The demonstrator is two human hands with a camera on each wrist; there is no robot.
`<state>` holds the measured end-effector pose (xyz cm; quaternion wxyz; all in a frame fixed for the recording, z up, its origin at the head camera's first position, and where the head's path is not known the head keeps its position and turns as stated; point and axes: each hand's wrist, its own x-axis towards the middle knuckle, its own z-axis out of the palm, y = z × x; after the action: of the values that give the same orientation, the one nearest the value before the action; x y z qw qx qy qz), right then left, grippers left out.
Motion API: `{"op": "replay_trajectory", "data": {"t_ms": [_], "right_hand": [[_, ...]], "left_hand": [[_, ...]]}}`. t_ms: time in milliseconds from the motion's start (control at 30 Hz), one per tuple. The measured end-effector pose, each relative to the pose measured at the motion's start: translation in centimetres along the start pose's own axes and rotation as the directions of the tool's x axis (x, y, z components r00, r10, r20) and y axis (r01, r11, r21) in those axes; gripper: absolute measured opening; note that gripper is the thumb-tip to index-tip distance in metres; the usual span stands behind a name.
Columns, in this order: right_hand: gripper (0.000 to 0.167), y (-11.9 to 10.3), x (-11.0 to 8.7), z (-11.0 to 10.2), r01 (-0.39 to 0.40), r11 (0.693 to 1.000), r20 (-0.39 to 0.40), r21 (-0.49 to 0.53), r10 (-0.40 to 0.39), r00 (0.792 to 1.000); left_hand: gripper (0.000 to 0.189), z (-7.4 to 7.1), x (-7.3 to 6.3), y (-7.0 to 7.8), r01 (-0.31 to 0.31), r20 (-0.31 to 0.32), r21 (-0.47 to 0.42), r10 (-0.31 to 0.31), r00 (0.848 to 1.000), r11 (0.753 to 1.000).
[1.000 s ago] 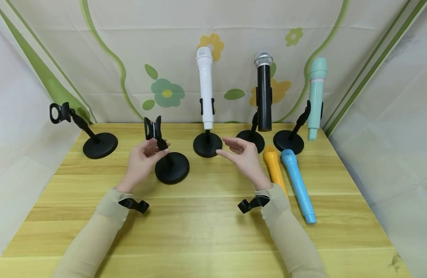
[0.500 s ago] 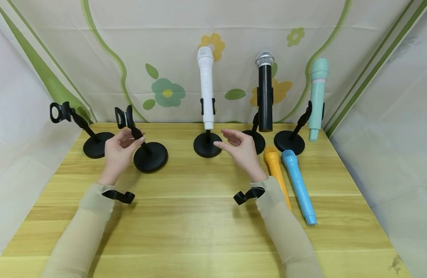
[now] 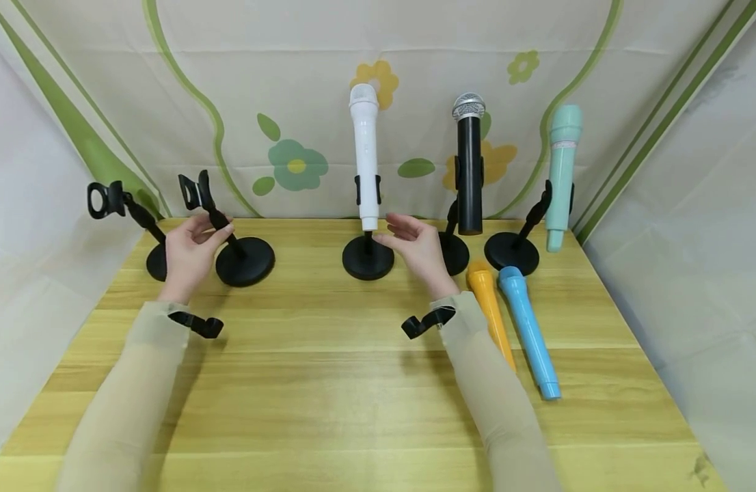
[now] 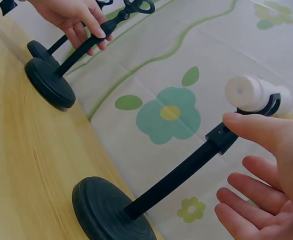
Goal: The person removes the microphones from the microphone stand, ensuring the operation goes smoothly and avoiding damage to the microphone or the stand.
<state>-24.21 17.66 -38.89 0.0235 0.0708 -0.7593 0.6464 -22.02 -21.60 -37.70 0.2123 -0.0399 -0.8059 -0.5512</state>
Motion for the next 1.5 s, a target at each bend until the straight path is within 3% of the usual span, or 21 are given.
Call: {"op": "replay_trajectory", "data": {"t_ms": [233,500,800,1033,1333,1500], "right_hand": [[0.054,0.5,1.7,0.6,-0.038,0.999,0.007,0.032,0.038,0.999],[0.056,1.0,3.4,1.4,-0.090,0.996,0.020,0.005,0.090,0.996],[0.047,1.8,4.1,2.2,-0.085,0.995,0.040,-0.054,0.088,0.995],[0.042,2.2,4.0,2.3,-0.084,0.995,0.044,-0.052,0.086,0.995],[0.041,2.7,4.0,2.4,-0.072,0.997,0.075,0.040,0.068,0.995],[0.041,2.8,4.1,2.6,-0.068,0.995,0.073,0.076,0.063,0.995]], "left_hand": [[0.032,-0.3,2.2,-3.6,0.044,-0.014,0.062,-0.044,0.999,0.997],[0.040,-0.7,3.4,-5.1,0.109,-0.012,0.040,-0.109,0.994,0.993],[0.041,-1.0,3.7,-4.6,0.146,-0.034,0.050,-0.144,0.989,0.988],[0.043,-0.9,4.0,-4.7,0.125,-0.029,0.068,-0.124,0.992,0.990],[0.041,-1.0,4.4,-4.8,0.147,0.005,-0.009,-0.147,0.989,0.989],[0.039,-1.1,4.2,-4.2,0.169,0.022,-0.037,-0.168,0.986,0.985]]}}
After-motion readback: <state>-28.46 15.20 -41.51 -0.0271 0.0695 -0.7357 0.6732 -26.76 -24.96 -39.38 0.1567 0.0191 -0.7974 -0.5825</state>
